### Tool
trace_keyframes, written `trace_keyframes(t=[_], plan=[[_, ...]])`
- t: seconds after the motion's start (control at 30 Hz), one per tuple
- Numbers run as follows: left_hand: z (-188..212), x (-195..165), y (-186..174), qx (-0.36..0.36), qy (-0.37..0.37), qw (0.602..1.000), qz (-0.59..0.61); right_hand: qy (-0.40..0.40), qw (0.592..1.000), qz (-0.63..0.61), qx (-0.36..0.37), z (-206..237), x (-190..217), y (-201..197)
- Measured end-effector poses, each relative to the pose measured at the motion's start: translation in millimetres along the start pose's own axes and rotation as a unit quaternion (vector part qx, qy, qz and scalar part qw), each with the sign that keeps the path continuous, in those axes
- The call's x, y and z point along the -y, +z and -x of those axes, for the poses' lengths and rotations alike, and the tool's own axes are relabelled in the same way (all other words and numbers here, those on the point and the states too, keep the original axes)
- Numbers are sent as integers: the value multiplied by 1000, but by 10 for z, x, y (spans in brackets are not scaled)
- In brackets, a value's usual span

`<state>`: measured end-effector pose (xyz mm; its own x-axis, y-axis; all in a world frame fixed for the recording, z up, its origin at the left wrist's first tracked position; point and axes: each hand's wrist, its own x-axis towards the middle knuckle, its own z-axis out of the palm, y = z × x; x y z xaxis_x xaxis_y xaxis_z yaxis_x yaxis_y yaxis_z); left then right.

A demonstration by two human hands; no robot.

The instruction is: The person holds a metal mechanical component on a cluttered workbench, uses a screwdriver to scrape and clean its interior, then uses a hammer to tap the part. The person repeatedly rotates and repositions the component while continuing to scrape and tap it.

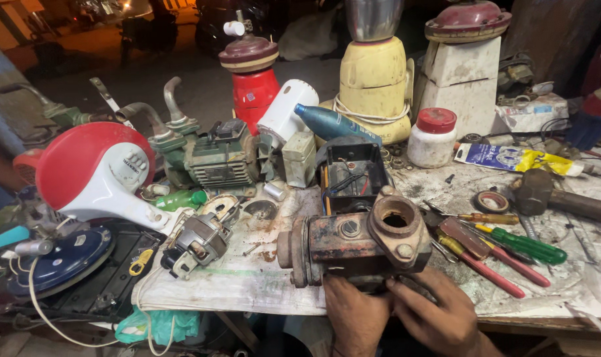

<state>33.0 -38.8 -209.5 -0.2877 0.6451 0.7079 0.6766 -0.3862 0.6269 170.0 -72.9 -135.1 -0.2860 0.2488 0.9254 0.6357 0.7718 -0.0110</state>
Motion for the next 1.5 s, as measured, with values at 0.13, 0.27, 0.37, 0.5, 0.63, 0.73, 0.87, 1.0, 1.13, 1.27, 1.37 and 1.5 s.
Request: trace_keyframes(t=[0.13, 0.27, 0.37, 0.5, 0.63, 0.73, 0.87, 1.0, 1.13, 1.27, 1.37, 1.5], plan=[[-6, -14, -10, 2, -12, 1000, 7, 30, 999, 2, -21, 19, 4, 28], [-29, -45, -31, 10, -29, 999, 19, 43, 999, -3, -30, 19, 10, 49], [-42, -66, -59, 20, -36, 999, 22, 36, 999, -8, -14, 3, 5, 13], [-57, -74, -79, 11, -24, 999, 31, 14, 1000, -16, 5, -20, 8, -12], [-67, -89, -52, -10, -5, 1000, -8, 45, 999, 7, -25, -12, 42, 29], [-65, -92, -59, -17, 7, 1000, 2, 54, 998, 5, -27, 2, 52, 31], [-66, -104, -108, 0, -1, 1000, 0, 33, 999, -7, -16, -6, 38, -13], [-92, -144, -135, -23, 4, 999, 35, 33, 999, -4, 11, -29, 49, -40], [-115, -172, -162, -7, -19, 998, 55, 44, 999, -12, -3, -47, 74, -20], [-139, -189, -197, -5, -8, 999, 50, 51, 998, -24, -23, -70, 85, 13], [-166, -215, -214, -16, 6, 998, 57, 60, 997, -26, -33, -92, 92, 21], [-188, -239, -237, -12, 4, 997, 72, 70, 997, -18, -26, -104, 95, -2]])
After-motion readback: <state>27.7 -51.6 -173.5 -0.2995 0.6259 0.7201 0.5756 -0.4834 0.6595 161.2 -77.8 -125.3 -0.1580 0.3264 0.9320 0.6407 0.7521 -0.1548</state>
